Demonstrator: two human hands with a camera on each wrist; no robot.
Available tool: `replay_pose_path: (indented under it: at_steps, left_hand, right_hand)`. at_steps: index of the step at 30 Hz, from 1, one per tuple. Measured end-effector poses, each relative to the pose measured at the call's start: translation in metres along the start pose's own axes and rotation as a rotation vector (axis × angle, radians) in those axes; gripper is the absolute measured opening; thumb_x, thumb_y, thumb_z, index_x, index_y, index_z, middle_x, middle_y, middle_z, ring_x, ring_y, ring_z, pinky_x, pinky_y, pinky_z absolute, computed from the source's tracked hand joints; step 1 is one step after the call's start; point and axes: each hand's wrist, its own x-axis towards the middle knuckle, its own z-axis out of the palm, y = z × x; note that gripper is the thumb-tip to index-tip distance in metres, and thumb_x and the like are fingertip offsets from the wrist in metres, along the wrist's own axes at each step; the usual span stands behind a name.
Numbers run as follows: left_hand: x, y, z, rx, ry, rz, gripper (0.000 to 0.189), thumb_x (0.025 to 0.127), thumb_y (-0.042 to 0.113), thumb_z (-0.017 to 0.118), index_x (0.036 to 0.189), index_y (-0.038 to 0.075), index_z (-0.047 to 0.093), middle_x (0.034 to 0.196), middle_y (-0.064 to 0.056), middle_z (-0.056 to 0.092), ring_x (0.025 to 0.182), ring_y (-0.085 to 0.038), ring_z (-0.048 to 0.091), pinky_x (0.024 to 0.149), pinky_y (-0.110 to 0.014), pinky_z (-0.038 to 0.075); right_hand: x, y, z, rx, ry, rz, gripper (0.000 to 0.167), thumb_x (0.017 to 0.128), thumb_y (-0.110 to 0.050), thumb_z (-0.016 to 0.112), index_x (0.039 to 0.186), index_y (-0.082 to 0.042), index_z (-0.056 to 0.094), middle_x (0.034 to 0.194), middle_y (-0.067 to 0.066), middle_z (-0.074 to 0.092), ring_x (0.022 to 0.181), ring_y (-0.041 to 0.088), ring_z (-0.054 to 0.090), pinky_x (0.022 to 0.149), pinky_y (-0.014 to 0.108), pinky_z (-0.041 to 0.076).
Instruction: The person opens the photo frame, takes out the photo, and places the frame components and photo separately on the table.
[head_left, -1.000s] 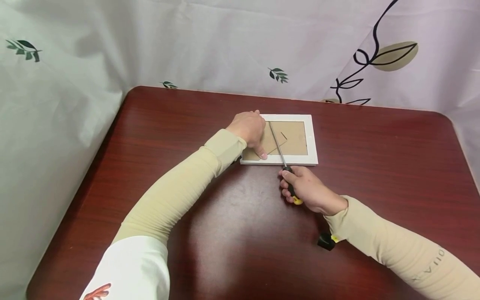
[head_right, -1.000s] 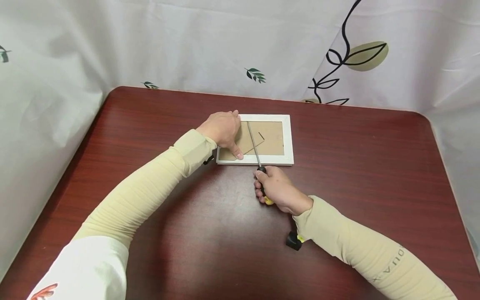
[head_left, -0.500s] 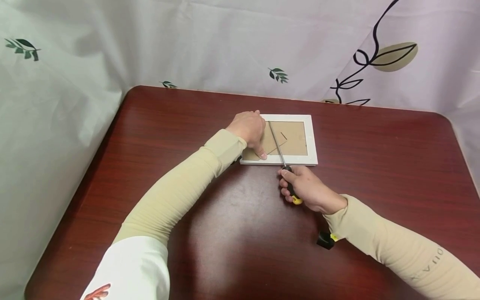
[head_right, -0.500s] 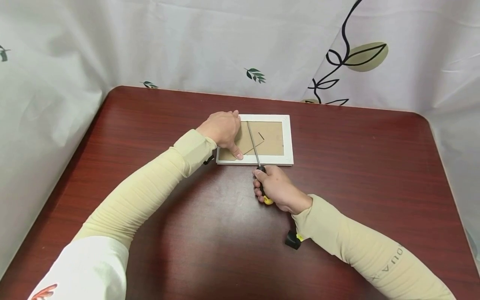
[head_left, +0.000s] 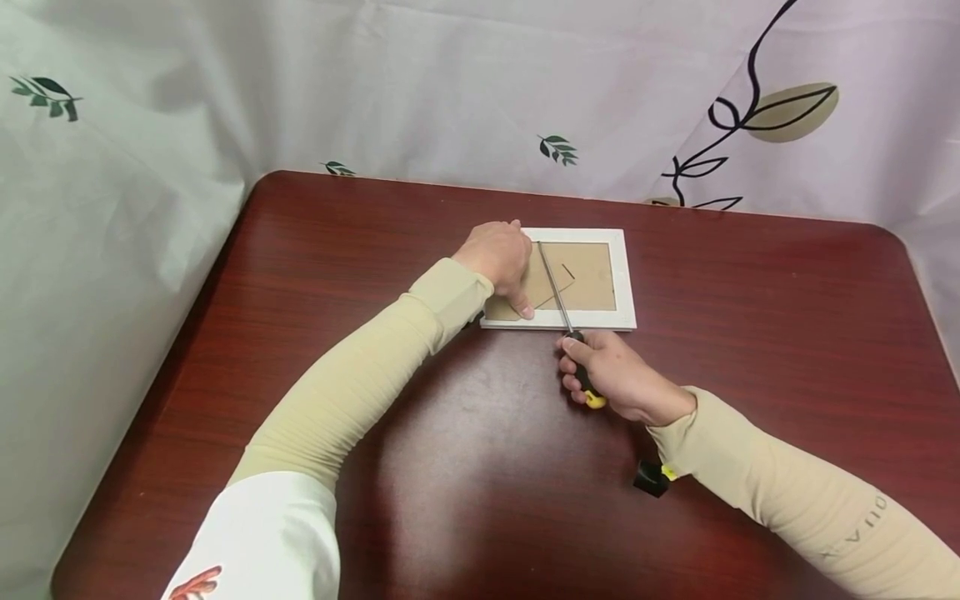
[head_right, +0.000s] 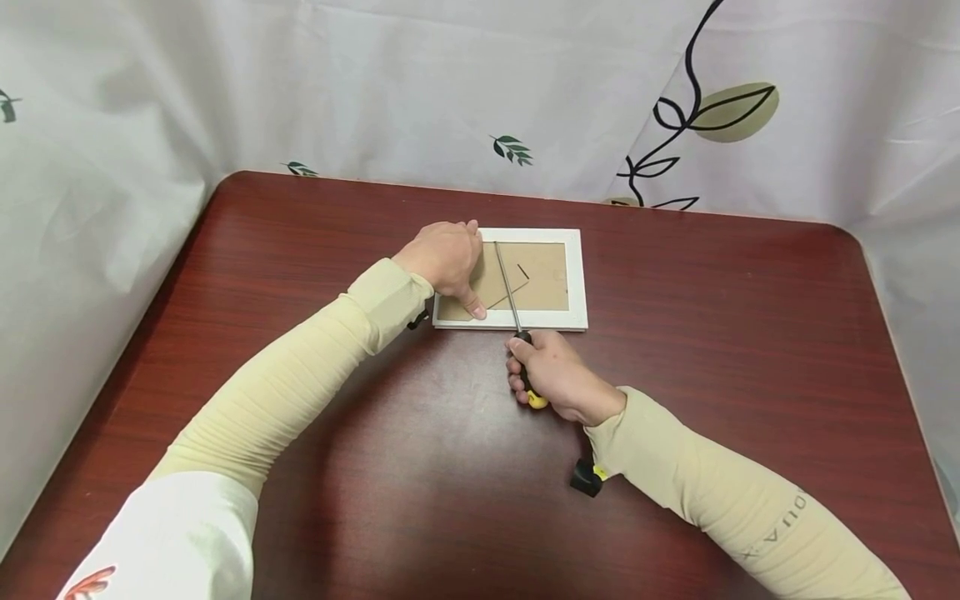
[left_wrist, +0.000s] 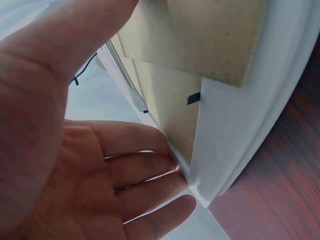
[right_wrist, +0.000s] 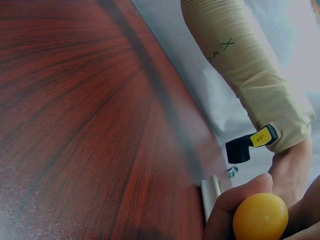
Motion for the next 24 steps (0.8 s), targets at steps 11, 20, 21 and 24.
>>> replay_pose_path:
  at_steps: [11,20,21,24]
  left_hand:
    - [-0.0001,0.0003,-0.0011,0.011,0.006,0.008,0.076,0.060,0.073,0.082,0.100,0.010,0.068,0.139,-0.021,0.058,0.121,-0.032,0.058,0.096,-0.042,0.049]
    - [-0.0015,0.0002,-0.0013,0.021,0.011,0.005,0.087,0.060,0.074,0.082,0.112,0.006,0.068,0.151,-0.025,0.044,0.126,-0.034,0.055,0.099,-0.043,0.048]
    - [-0.0015,0.0001,-0.0012,0.018,0.010,0.005,0.087,0.059,0.074,0.082,0.111,0.006,0.068,0.151,-0.025,0.044,0.126,-0.033,0.055,0.099,-0.042,0.048]
    - [-0.0011,0.0001,-0.0002,0.014,0.011,0.004,0.085,0.059,0.074,0.082,0.108,0.007,0.068,0.151,-0.025,0.044,0.123,-0.033,0.057,0.099,-0.042,0.048]
  right_hand:
    - [0.0009,-0.0019,-0.0010,0.021,-0.014,0.006,0.024,0.111,-0.013,0.027,0.096,0.001,0.040,0.071,0.000,0.041,0.052,0.009,0.042,0.045,0.019,0.039]
    - [0.0011,-0.0062,-0.0045,0.056,-0.049,0.014,0.023,0.111,-0.013,0.028,0.101,0.004,0.041,0.070,-0.001,0.041,0.052,0.008,0.041,0.044,0.018,0.036]
    - [0.0015,-0.0060,-0.0047,0.059,-0.054,0.016,0.024,0.111,-0.013,0.028,0.101,0.004,0.041,0.070,-0.001,0.041,0.053,0.008,0.041,0.044,0.018,0.037]
    - [0.0019,-0.0054,-0.0053,0.063,-0.061,0.021,0.024,0.111,-0.014,0.027,0.101,0.004,0.040,0.070,-0.001,0.040,0.053,0.008,0.041,0.045,0.018,0.037]
